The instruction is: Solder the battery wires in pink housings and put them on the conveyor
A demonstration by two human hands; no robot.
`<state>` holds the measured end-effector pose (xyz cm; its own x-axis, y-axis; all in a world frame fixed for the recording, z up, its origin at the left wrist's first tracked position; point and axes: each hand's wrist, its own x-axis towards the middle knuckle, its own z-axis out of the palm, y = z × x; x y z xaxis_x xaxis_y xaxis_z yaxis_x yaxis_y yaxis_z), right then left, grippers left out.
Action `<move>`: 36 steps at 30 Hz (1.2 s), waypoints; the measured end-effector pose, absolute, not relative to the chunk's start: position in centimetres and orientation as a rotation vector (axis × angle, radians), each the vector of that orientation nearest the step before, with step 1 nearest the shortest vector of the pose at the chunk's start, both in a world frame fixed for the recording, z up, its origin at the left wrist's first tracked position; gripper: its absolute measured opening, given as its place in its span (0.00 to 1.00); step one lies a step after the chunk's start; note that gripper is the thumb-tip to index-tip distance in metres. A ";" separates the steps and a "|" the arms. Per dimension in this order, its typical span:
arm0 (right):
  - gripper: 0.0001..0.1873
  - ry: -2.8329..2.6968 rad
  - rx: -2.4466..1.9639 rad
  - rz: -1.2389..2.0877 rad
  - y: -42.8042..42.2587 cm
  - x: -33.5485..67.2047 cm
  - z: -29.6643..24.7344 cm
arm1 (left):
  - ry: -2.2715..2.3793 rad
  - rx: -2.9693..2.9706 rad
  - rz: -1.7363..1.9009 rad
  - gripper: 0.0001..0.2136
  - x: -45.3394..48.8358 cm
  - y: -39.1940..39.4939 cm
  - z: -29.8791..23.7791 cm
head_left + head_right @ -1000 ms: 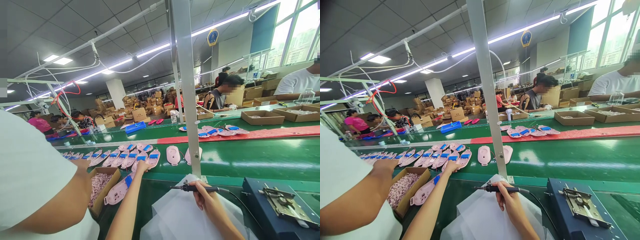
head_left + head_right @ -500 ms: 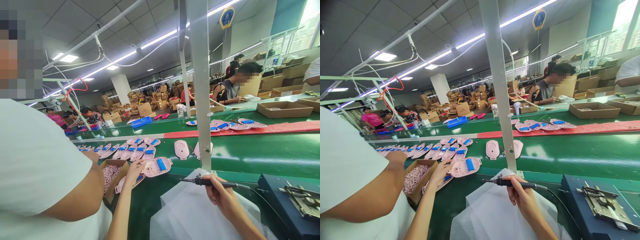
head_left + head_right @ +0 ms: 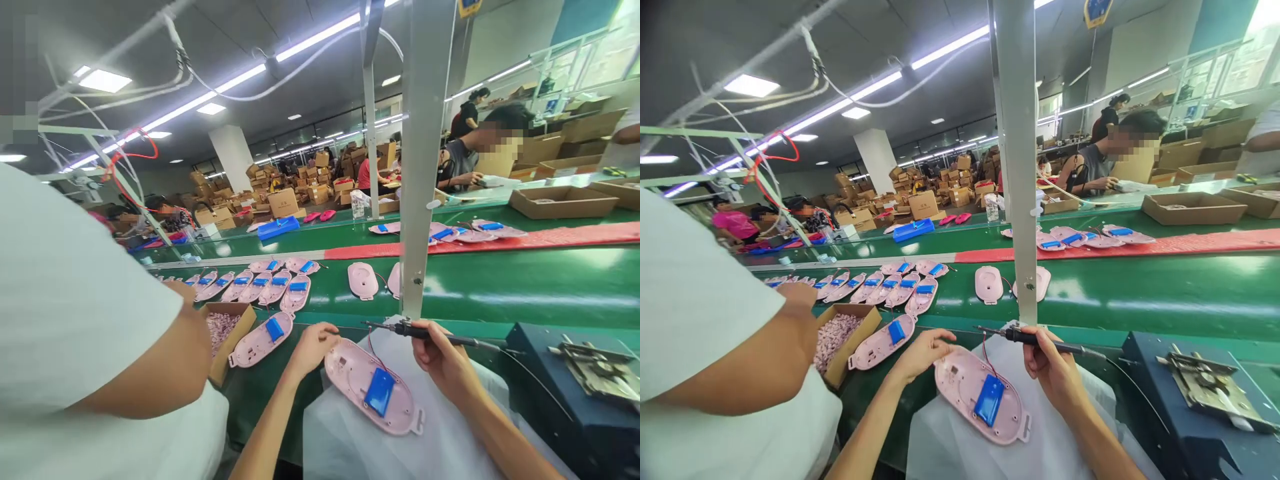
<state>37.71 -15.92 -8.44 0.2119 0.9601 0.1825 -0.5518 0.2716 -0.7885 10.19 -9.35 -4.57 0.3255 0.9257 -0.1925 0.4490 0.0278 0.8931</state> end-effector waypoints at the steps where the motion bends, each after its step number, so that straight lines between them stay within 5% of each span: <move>1: 0.25 -0.758 -0.667 1.164 -15.9 37.7 -8.4 | 1.338 1.655 0.676 0.11 11.1 -9.4 -4.9; 7: 0.26 -0.732 -0.715 1.195 -15.7 37.9 -9.1 | 1.415 2.286 1.248 0.13 11.5 -13.8 -7.1; 14: 0.25 -0.742 -0.727 1.230 -15.5 37.7 -9.5 | 1.294 2.823 0.854 0.13 10.0 -17.4 -10.0; 26: 0.25 -0.949 -0.926 1.122 -16.4 37.1 -9.7 | 1.317 2.838 0.560 0.20 10.2 -16.8 -9.7; 36: 0.26 -1.111 -1.217 0.841 -17.8 34.9 -9.1 | 1.204 2.700 0.637 0.48 9.4 -17.5 -11.2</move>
